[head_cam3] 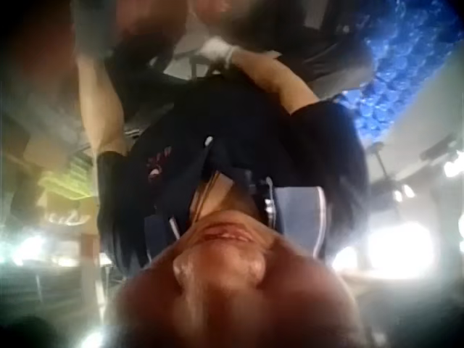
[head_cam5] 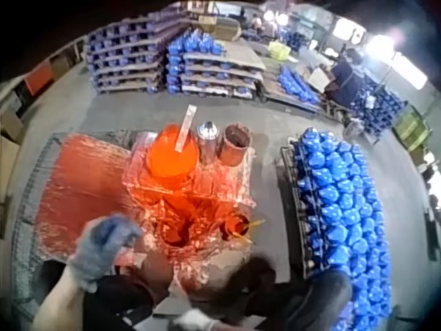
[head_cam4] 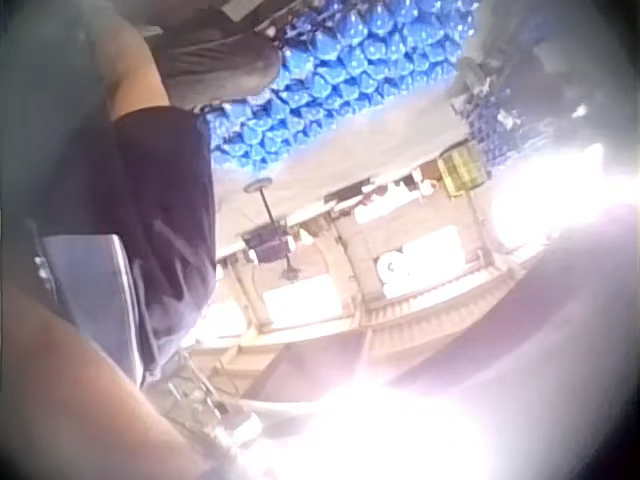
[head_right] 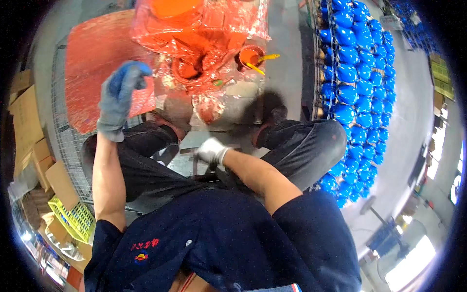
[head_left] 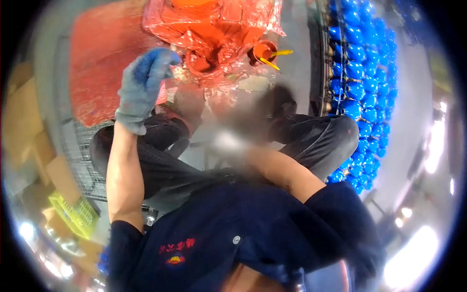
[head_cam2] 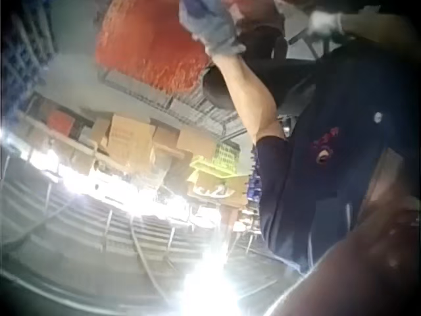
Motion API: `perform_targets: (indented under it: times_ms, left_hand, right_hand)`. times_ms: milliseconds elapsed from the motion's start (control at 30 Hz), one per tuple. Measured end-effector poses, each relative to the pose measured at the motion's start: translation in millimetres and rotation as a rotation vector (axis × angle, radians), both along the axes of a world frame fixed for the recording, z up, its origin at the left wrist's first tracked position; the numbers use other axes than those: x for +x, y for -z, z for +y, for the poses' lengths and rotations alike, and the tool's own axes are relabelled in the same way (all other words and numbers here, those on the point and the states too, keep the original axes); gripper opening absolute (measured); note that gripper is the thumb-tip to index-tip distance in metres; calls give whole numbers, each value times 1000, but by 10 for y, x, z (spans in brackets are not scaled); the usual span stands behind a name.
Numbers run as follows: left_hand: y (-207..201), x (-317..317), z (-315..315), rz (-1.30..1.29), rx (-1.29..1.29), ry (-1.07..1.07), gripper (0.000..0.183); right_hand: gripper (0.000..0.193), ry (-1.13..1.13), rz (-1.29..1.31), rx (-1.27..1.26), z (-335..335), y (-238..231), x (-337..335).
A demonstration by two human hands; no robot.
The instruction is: The person paints blue industrial parts using a brush and orange paint. They pick up a blue part from a palette, dip a brush into an orange paint bucket, and apply the paint to a specific circular area on each part before placing them on a wire rack.
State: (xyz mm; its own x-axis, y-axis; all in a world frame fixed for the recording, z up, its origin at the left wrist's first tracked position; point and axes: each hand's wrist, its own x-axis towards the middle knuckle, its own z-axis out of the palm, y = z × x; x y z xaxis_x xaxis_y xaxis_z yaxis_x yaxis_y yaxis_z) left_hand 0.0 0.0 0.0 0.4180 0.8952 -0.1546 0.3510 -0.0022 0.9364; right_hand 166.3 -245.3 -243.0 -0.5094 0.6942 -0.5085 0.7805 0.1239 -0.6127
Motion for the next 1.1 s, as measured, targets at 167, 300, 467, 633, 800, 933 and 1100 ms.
perform_targets:
  times_ms: [167,300,467,633,800,933,1100]
  left_hand:
    - [1092,158,-170,635,-149,549,44]
    - [2701,22,-392,888,-458,417,35]
    - [4441,-1098,-830,1524,-497,530,41]
    - [4369,-1274,-434,1853,-395,1165,39]
    - [4818,-1923,-619,1454,-483,-278,37]
    - [5011,-2254,-580,1437,-315,-298,39]
    - [5001,-2438,-579,1478,-389,-314,44]
  right_hand:
    - [41,546,-222,-2,356,728,701]
    - [51,1271,-209,-68,433,616,1484]
    - [39,1727,-104,-131,196,1010,1656]
    - [45,1782,-289,41,-317,1615,1854]
    - [54,1808,-310,-200,-157,1529,1947]
    - [58,2121,236,-353,-226,1618,2053]
    - [37,2045,226,-178,54,1537,1989]
